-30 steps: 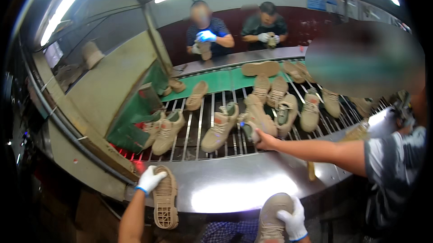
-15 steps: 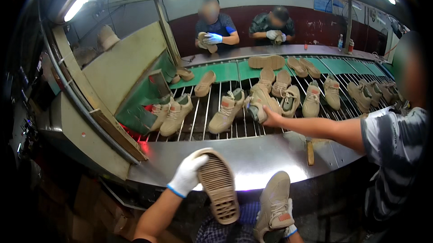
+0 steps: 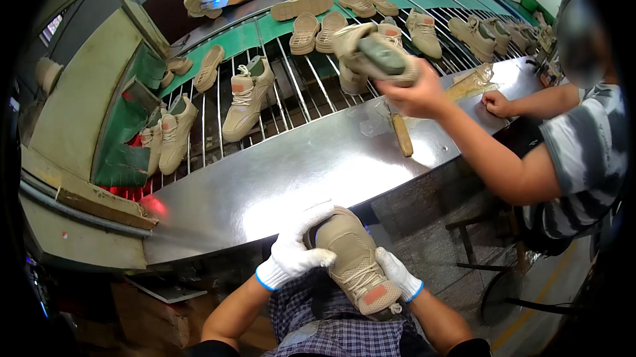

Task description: The person cleans shoe uppers and soles by hand with a brush and a small tool to remove excess adhesive or debris while the shoes move along a conveyor belt.

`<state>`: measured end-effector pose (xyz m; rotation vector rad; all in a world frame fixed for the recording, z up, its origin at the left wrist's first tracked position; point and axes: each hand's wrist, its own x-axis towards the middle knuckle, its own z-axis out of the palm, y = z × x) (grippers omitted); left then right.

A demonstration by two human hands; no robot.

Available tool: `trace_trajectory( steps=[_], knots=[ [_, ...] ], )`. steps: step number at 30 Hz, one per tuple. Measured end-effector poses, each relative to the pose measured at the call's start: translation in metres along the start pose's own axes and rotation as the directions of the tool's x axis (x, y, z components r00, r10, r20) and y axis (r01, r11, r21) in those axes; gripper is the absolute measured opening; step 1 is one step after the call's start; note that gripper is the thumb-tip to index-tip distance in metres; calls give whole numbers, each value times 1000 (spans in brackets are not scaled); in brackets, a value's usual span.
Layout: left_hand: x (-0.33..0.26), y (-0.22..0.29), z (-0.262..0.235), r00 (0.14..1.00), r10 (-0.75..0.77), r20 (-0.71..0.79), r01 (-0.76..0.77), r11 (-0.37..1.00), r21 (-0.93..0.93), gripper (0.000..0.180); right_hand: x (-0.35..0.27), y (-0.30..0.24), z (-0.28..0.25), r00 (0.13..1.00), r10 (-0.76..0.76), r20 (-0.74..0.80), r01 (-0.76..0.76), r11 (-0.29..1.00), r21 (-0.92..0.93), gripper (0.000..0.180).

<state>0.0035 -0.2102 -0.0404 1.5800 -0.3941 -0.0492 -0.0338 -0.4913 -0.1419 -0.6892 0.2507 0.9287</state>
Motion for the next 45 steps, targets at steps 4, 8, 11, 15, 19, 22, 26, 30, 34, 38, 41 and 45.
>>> trace_trajectory(
  steps=[4,8,11,15,19,22,26,30,34,38,41,45],
  knots=[
    [-4,5,-8,999,-38,-34,42,992,121,101,12,1,-8,997,15,71,-4,987,-159,85],
    [-5,7,-9,996,-71,-51,76,989,126,105,19,-4,-14,993,63,98,-43,979,-199,86],
    [-6,5,-11,996,-74,-42,78,992,101,102,18,-5,-8,997,53,54,-39,972,-231,77],
    [-6,5,-18,998,-58,-28,61,988,141,100,17,-6,5,998,37,-45,-47,968,-246,61],
    [-8,8,-24,999,-45,-30,49,989,141,97,14,-12,22,1000,-20,-16,14,941,-338,59],
    [-4,13,-24,993,-111,-41,111,994,8,93,17,-14,27,996,-84,-17,72,926,-371,52],
    [16,69,-28,995,-73,-69,82,987,135,83,19,-37,72,984,-177,8,155,836,-527,37],
    [33,108,-62,980,-39,-195,33,999,-34,95,53,-27,94,904,-332,271,416,528,-740,33],
    [1,86,-81,997,-55,-51,71,922,381,91,24,-94,145,977,4,215,208,242,-948,48],
    [-6,55,-62,955,-191,-226,163,977,-136,112,56,-125,160,723,-410,556,551,-143,-822,68],
    [-27,12,-37,987,-141,-83,119,967,-227,106,49,-132,193,771,-121,625,577,-284,-766,83],
    [-108,-25,15,978,-87,-188,85,996,-18,89,5,-154,166,873,-252,417,319,-352,-880,104]
  ],
)
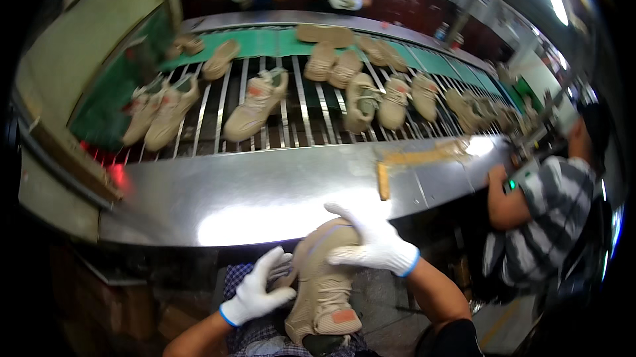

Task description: The person cleans shoe uppers and soles by hand with a brush and a small tool to remove excess adhesive or debris while the shoes move along a conveyor belt.

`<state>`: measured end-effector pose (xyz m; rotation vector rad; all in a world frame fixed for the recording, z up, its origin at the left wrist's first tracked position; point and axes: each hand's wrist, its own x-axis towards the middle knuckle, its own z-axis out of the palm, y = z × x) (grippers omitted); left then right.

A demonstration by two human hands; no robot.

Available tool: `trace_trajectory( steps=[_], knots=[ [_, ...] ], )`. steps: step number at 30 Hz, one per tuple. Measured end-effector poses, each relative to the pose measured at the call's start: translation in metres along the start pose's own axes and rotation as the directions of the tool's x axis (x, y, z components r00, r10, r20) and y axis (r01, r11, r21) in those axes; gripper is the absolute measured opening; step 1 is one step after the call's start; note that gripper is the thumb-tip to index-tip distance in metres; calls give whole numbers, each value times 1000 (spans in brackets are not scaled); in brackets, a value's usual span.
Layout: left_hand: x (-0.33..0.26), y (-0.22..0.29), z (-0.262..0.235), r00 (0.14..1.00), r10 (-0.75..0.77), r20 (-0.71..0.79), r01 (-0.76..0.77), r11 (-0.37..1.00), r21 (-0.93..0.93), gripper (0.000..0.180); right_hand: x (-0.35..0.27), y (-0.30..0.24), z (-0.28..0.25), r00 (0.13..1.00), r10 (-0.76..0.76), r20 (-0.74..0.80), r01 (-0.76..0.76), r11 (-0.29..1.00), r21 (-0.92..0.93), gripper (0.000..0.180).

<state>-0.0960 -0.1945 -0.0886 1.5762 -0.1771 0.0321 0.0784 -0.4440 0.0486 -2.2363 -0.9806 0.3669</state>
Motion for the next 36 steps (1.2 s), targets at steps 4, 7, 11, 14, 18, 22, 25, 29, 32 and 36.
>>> trace_trajectory(
  steps=[4,7,11,14,18,22,25,29,32,36],
  knots=[
    [25,-1,11,848,490,-203,-346,801,489,77,41,-33,-9,969,34,245,-63,992,109,84],
    [55,16,4,770,601,-216,-465,759,456,58,45,-52,-20,960,-28,277,0,995,100,82],
    [90,42,-15,950,306,-66,-307,952,2,41,45,-74,-34,960,-17,280,18,1000,-1,80],
    [123,35,-36,948,80,307,80,876,-476,45,46,-86,-40,968,1,251,5,1000,-23,80],
    [114,59,-44,930,-48,364,216,872,-439,50,47,-77,-40,964,-57,261,61,998,-6,78],
    [84,72,-45,940,-30,341,156,924,-349,65,48,-44,-35,942,-11,334,-8,998,55,73],
    [69,78,-47,944,-45,327,82,991,-103,74,52,-30,-26,927,-55,370,38,998,53,72],
    [57,82,-53,949,-54,310,67,997,-32,80,59,-40,-26,920,-77,384,67,997,41,73],
    [47,91,-54,969,16,247,-30,998,51,84,65,-38,-24,904,-154,399,122,987,104,72],
    [47,93,-55,977,45,210,-76,987,143,86,68,-47,-25,911,-148,384,115,988,107,72]
  ],
)
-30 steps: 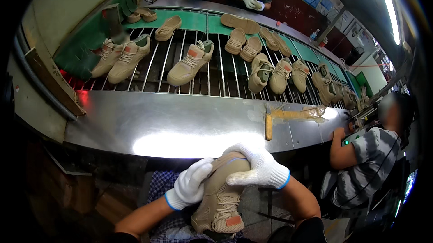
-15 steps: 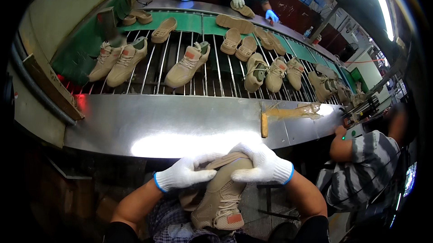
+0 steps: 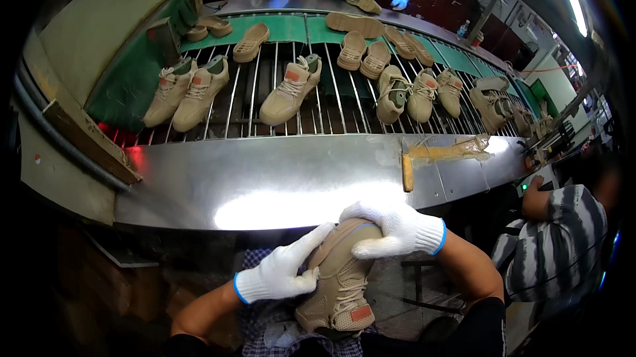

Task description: The person cleans shoe uppers and soles by hand with a brush and a small tool to remove excess adhesive or debris while the shoes move along a conveyor belt.

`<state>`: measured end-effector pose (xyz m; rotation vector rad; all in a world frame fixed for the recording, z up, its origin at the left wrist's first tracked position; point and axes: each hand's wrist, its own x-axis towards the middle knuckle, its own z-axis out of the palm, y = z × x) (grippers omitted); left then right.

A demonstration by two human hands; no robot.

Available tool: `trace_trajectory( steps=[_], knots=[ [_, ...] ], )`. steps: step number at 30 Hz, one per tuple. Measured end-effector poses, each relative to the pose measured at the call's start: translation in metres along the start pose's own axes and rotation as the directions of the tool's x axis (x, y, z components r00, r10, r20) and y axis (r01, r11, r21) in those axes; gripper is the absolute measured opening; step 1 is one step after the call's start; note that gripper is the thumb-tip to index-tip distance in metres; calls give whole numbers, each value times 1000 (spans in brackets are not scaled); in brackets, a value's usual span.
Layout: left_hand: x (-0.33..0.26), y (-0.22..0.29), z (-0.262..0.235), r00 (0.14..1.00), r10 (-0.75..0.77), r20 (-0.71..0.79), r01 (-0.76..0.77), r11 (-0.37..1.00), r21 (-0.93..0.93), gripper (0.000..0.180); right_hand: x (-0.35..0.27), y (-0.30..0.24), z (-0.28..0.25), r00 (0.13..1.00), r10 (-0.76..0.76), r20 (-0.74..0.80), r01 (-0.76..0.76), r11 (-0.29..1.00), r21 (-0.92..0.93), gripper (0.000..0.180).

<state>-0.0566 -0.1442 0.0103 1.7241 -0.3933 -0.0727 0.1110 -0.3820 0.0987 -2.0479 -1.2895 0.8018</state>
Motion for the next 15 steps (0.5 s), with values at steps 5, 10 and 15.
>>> trace_trajectory(
  steps=[5,10,15],
  knots=[
    [10,-1,-12,994,-25,-102,12,992,-126,64,4,-11,3,997,-66,-30,66,998,18,74],
    [45,-48,-29,983,-133,124,182,696,-694,53,13,-28,6,996,-70,-59,66,996,-61,76],
    [24,-15,-17,997,71,-18,-72,997,-41,68,2,4,5,998,47,-29,-47,999,-9,67]
  ],
)
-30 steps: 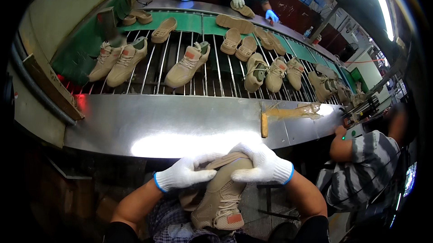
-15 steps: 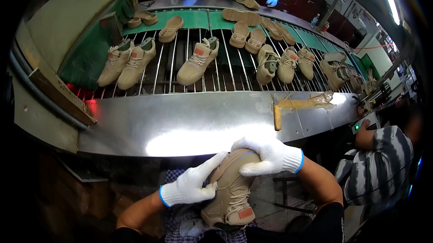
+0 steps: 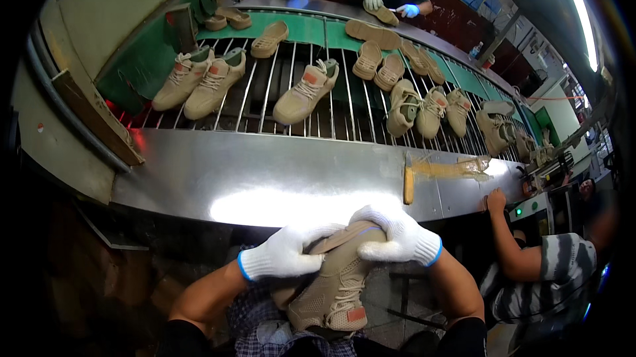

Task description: The person cleans shoe uppers and soles by hand with a brush and a small tool to remove excess adhesive or debris while the shoes move along a conveyor belt.

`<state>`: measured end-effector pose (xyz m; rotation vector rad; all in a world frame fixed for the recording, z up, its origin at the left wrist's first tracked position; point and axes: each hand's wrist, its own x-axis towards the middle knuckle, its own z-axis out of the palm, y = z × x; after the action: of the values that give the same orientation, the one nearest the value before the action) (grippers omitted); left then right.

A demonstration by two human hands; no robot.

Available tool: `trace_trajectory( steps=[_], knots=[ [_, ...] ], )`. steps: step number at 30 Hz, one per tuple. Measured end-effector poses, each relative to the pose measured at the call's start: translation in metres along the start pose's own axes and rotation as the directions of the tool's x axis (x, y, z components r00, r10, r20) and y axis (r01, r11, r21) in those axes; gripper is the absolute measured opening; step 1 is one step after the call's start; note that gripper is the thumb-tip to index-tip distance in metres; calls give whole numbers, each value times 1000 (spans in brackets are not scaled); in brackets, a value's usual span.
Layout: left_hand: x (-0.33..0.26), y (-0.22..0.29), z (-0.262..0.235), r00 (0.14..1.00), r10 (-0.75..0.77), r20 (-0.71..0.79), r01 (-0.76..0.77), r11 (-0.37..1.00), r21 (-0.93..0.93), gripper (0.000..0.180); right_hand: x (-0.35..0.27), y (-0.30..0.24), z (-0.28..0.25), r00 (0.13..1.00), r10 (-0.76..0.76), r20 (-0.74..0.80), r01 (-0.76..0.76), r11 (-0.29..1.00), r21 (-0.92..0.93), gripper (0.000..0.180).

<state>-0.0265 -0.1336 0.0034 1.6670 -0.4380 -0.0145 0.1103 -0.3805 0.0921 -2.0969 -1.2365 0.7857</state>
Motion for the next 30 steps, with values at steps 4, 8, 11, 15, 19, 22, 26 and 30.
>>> trace_trajectory(
  steps=[4,8,11,15,19,22,26,30],
  knots=[
    [-14,12,-3,992,-103,71,97,992,80,77,7,10,11,1000,-8,-1,8,1000,29,67],
    [-32,32,9,994,-107,17,103,981,162,86,-2,-3,13,999,28,45,-33,993,112,69],
    [-53,30,19,999,31,18,-34,958,285,113,1,-3,25,1000,22,-5,-21,999,45,76],
    [-73,50,16,890,-397,-225,392,918,-68,115,41,-13,60,937,-197,-289,289,901,324,110],
    [-91,11,-5,926,-245,-287,193,961,-198,103,52,22,157,968,145,-207,166,249,954,66],
    [-42,9,-23,885,-46,-464,142,974,175,73,68,53,176,968,50,-248,157,649,745,71],
    [-23,-9,-41,882,-91,-463,196,963,184,29,15,-51,108,977,136,-162,-99,970,220,79],
    [-22,-41,-48,953,-74,-295,231,807,543,25,-15,-54,153,921,127,-369,-1,946,325,96]
  ],
)
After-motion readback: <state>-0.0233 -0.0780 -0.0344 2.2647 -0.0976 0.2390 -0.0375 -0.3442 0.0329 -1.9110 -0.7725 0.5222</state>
